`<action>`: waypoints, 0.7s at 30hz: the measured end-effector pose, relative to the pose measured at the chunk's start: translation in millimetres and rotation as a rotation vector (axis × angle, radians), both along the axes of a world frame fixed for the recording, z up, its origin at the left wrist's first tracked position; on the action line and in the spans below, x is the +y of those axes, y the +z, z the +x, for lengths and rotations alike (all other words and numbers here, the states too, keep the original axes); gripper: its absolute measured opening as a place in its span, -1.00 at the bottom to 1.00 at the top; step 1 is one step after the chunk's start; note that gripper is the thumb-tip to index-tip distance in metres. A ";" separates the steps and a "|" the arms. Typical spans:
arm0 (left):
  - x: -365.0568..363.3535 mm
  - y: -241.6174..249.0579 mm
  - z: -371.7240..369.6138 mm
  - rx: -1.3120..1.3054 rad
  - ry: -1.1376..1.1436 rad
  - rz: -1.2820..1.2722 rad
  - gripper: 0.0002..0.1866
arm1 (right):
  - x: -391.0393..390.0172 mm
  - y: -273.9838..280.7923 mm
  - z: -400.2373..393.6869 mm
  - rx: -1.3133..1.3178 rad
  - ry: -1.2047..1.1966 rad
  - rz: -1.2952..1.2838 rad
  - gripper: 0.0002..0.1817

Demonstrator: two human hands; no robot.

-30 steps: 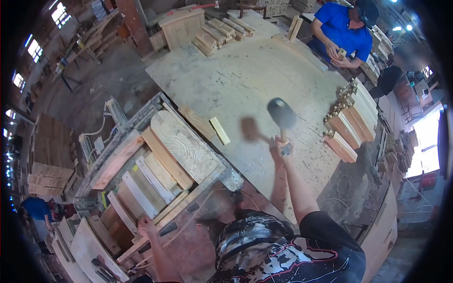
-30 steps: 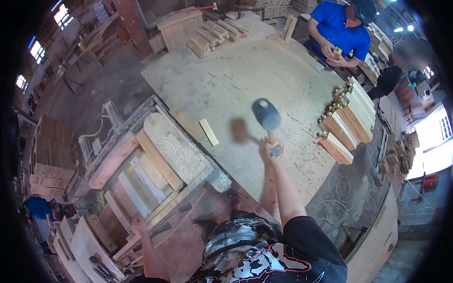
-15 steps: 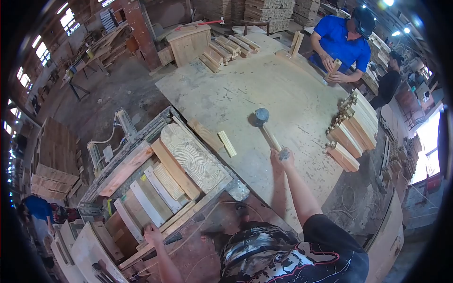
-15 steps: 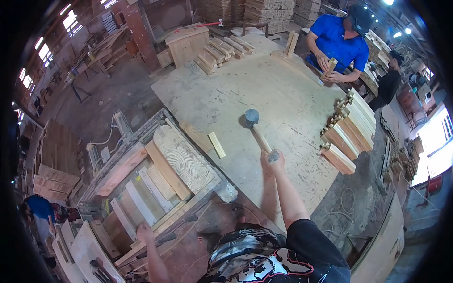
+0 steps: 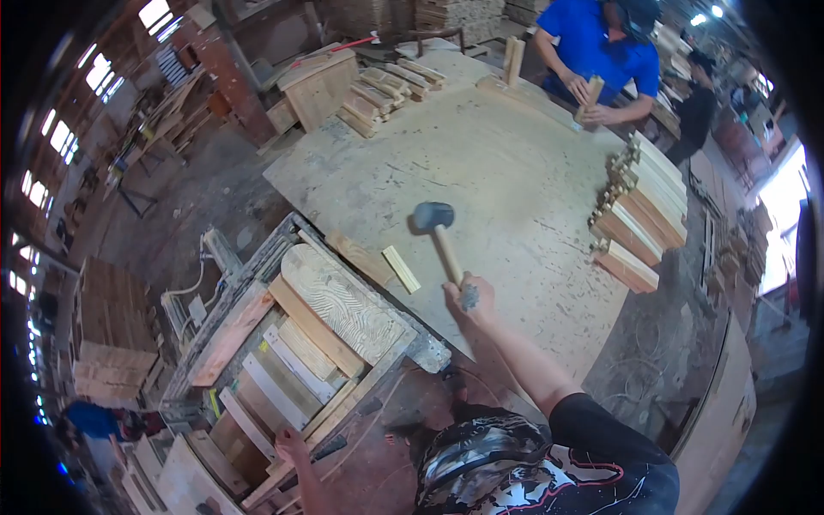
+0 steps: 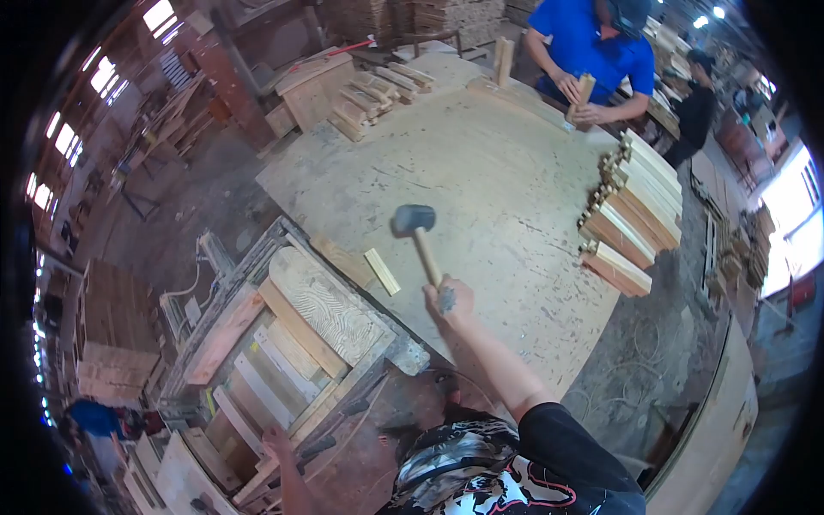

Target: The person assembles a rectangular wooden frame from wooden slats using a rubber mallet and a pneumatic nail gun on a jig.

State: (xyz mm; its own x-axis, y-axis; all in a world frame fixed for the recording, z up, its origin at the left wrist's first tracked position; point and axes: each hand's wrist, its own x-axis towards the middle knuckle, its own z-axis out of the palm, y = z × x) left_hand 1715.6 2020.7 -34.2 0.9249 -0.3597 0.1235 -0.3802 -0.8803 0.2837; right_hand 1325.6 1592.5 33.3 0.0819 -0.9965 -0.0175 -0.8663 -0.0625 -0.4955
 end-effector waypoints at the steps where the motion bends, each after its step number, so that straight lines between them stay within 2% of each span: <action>1: -2.8 0.7 -2.0 0.029 0.021 -0.025 -0.71 | 3.5 3.2 0.7 -0.005 -0.023 0.007 -0.47; 3: -4.7 5.6 -5.0 0.020 0.000 0.011 -0.68 | 9.3 11.1 -1.7 -0.061 0.254 0.061 -0.45; 4: -5.4 8.3 -7.0 0.035 0.022 0.030 -0.66 | 14.3 17.8 -4.0 -0.094 0.300 0.055 -0.44; 8: 0.6 -2.9 3.2 0.034 0.045 0.090 -0.63 | 41.6 8.9 -34.8 -0.283 0.168 -0.006 -0.53; 12: 0.4 -0.6 0.6 0.013 0.013 0.080 -0.65 | 88.0 6.1 -108.8 -0.124 0.058 -0.050 -0.62; 16: 2.5 -13.6 5.7 0.003 0.038 0.062 -0.67 | 141.1 3.8 -174.9 -0.089 -0.047 -0.071 -0.73; 21: 8.6 -25.2 12.3 0.010 0.003 0.087 -0.67 | 178.6 5.6 -186.0 0.027 -0.011 -0.026 -0.68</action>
State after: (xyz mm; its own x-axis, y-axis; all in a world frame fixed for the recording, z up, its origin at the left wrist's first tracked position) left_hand 1727.9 2029.3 -59.4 0.9271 -0.3657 0.0825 -0.3749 -0.9029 0.2101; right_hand 1139.6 1771.1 38.9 0.0706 -0.9975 0.0069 -0.8802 -0.0655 -0.4701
